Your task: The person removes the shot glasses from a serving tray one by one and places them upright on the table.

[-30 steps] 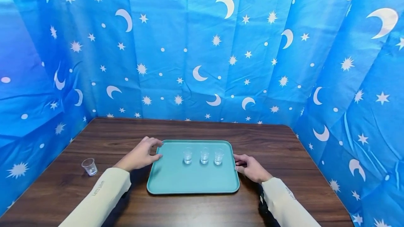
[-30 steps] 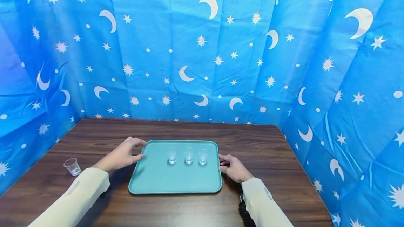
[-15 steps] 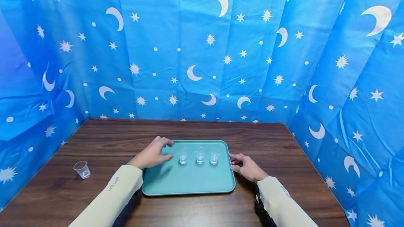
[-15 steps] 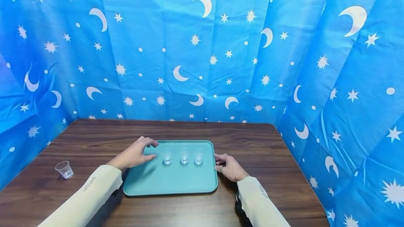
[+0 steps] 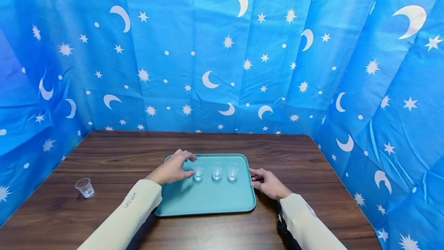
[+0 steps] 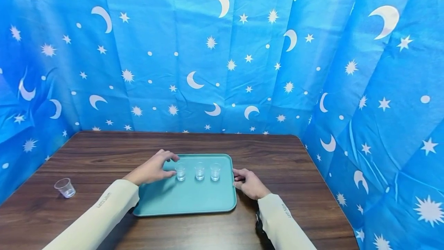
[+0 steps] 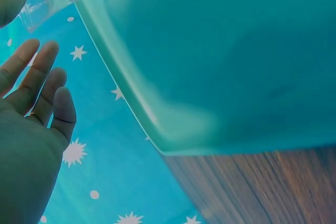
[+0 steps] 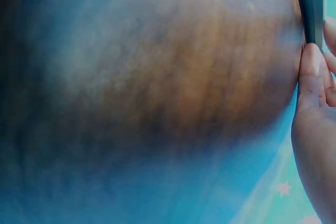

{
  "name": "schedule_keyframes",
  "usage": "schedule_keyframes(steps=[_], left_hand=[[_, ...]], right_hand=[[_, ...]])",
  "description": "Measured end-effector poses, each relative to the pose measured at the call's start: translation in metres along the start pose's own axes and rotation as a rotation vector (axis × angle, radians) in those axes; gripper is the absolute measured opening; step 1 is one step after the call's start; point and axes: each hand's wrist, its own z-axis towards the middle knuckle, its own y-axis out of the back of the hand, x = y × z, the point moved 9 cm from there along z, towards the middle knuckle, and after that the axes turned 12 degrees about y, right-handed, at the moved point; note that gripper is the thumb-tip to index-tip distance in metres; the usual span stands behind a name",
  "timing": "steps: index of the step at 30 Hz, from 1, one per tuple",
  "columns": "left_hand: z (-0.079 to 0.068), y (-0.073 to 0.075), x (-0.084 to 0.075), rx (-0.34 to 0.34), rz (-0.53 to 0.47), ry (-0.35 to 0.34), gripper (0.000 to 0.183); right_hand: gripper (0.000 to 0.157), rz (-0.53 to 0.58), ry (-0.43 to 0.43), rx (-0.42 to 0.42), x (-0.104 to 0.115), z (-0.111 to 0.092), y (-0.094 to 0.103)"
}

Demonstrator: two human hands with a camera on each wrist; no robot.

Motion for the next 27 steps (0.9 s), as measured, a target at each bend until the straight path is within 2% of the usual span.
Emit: schedule_keyframes(steps=[6,13,19,27], left_hand=[[0.004,-0.007,-0.004,0.015,-0.004,-0.025,0.041],[0.006,-0.011,-0.009,0.035,-0.016,-0.015,0.038],[0.006,-0.012,-0.011,0.032,0.004,-0.036,0.031],[0.005,-0.011,-0.013,0.036,0.003,-0.049,0.031]], right_hand=[[0.046,0.007,-0.003,-0.002,0.001,0.0,0.0],[0.046,0.006,-0.021,-0.004,0.003,-0.002,0.0],[0.046,0.034,0.0,-0.005,0.004,-0.002,-0.002],[0.046,0.051,-0.007,-0.003,0.003,-0.003,-0.002]])
